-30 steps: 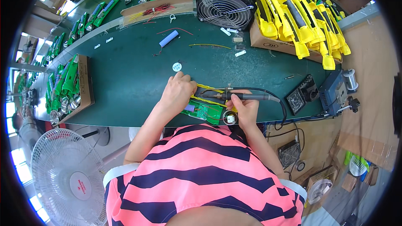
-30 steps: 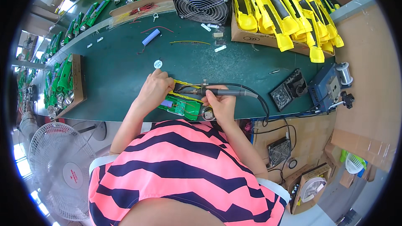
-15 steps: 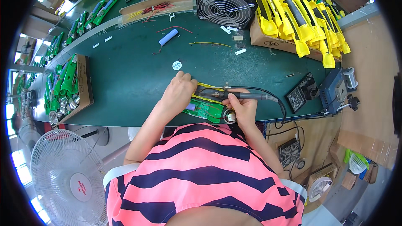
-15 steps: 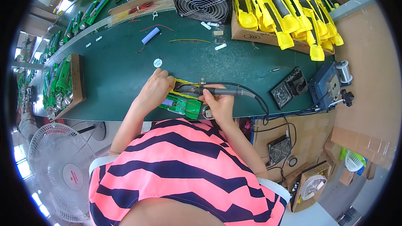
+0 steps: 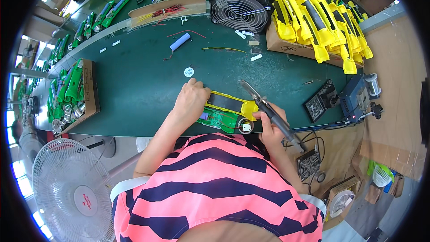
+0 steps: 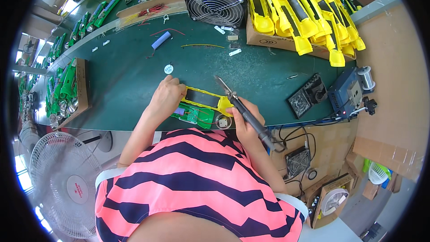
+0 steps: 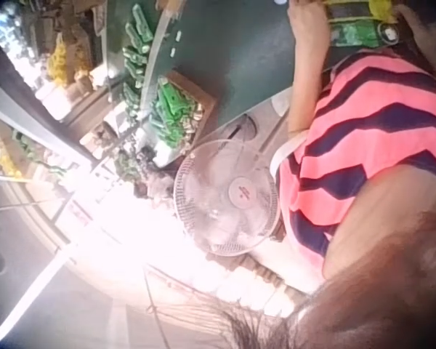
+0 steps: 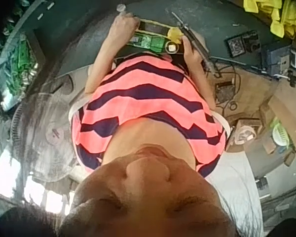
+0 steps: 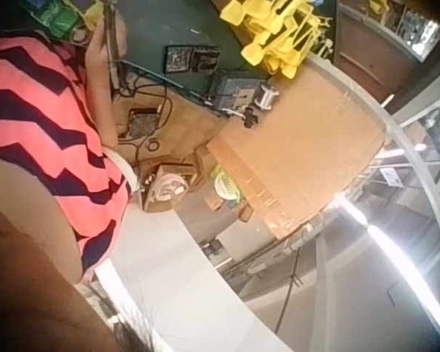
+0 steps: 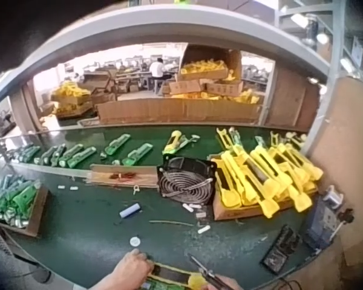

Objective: Soldering internal components and wires inside flashlight housings on an assembly line.

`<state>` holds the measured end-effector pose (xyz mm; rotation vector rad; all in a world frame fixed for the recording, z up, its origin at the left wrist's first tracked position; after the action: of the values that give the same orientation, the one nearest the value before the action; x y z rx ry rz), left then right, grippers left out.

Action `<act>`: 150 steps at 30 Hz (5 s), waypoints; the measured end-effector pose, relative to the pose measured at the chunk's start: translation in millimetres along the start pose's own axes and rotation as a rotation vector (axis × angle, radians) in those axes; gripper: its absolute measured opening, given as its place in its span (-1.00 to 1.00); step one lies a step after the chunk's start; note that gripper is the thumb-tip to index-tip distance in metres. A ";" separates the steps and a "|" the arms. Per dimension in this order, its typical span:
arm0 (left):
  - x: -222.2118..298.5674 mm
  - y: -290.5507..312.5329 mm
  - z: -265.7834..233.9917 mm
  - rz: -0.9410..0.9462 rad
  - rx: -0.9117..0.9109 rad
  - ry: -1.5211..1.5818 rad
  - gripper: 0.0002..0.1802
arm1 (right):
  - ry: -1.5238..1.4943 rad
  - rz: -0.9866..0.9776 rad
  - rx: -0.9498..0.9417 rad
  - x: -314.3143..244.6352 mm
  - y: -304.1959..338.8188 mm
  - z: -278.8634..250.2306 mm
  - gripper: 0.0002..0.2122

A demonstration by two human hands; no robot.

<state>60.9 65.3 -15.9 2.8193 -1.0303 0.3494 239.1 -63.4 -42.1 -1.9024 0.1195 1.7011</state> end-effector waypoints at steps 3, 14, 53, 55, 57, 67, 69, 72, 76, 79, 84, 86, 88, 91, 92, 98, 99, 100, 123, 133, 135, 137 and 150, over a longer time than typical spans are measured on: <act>0.3 1.7 0.5 0.037 0.028 -0.023 -0.92 | 0.350 -0.152 -0.183 1.9 0.0 -9.6 -0.70; 7.8 1.9 -20.1 0.083 0.170 0.060 -0.93 | 0.431 -0.090 -0.324 11.3 -2.2 -9.6 -0.54; 38.9 1.9 17.3 -0.018 0.049 0.068 -0.90 | -0.174 0.276 -0.191 14.9 -29.6 -23.4 -0.86; 38.4 1.9 16.7 -0.020 0.049 0.081 -0.90 | -0.166 0.280 -0.195 17.6 -28.3 -20.7 -0.86; 38.3 2.2 16.2 -0.023 0.050 0.094 -0.90 | -0.157 0.283 -0.198 20.9 -26.3 -18.1 -0.86; 37.7 1.1 16.0 -0.033 0.055 0.102 -0.91 | -0.120 0.223 -0.149 28.1 -14.1 -15.2 -0.86; 38.0 0.9 16.2 -0.033 0.049 0.096 -0.91 | -0.164 0.244 -0.118 29.4 -11.4 -15.9 -0.86; 38.2 1.4 16.1 -0.034 0.060 0.111 -0.93 | -0.146 0.234 -0.132 29.1 -8.1 -16.8 -0.86; 38.0 2.1 16.3 -0.037 0.075 0.114 -0.93 | -0.179 0.193 -0.089 13.4 -5.8 -16.4 -0.88; 38.3 1.5 16.3 -0.032 0.067 0.112 -0.93 | -0.138 0.082 -0.051 5.2 -0.4 -19.1 -0.85; 38.8 1.8 16.6 -0.030 0.071 0.095 -0.93 | 0.092 0.023 -0.177 -10.2 9.7 -0.5 -0.70; 39.0 1.4 16.8 -0.034 0.068 0.094 -0.94 | 0.191 -0.065 -0.344 -7.4 5.3 12.5 -0.48; 40.0 2.2 15.6 -0.046 0.065 0.097 -0.94 | 0.244 0.010 -0.468 -1.7 9.5 20.6 -0.33; 39.6 3.1 13.1 -0.032 0.056 0.081 -0.94 | 0.275 -0.071 -0.499 -4.2 6.4 27.8 -0.33; 39.5 4.4 9.9 -0.018 0.068 0.133 -0.92 | 0.274 -0.074 -0.500 -2.6 7.1 27.9 -0.33; 23.1 30.8 -40.4 -0.095 0.109 0.232 -0.75 | 0.312 -0.025 -0.536 11.1 -3.5 14.2 -0.33; 20.2 36.0 -35.6 -0.083 0.114 0.213 -0.78 | 0.321 -0.048 -0.530 9.1 -8.1 12.0 -0.34; 21.1 36.4 -27.5 -0.055 0.159 0.215 -0.84 | 0.312 -0.008 -0.533 8.3 -13.1 9.4 -0.35; 31.9 30.9 11.8 -0.091 0.345 0.554 -0.89 | -0.262 0.363 0.146 2.5 29.9 -4.7 -0.84; 33.6 31.3 15.6 -0.073 0.347 0.548 -0.89 | -0.274 0.338 0.121 7.9 29.5 -3.1 -0.84; 33.2 31.9 15.2 -0.081 0.333 0.556 -0.89 | -0.250 0.317 0.139 8.8 29.6 0.1 -0.82; 32.7 31.5 14.7 -0.073 0.327 0.556 -0.89 | -0.225 0.296 0.161 9.3 29.3 0.6 -0.80; 31.9 28.8 13.0 -0.063 0.313 0.554 -0.89 | -0.281 0.330 0.132 1.8 25.8 -0.7 -0.85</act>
<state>68.1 21.1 -19.4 2.7238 -0.8130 1.2909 228.9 -84.6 -52.8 -1.5935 0.4446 2.1040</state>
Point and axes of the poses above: each hand's wrist, its own y-axis away from the middle knuckle, its own z-axis out of the palm, x = y × z, the point moved 2 cm from there along -y, towards the middle knuckle, and after that the axes turned 5 degrees about -z, right-handed, at the moved point
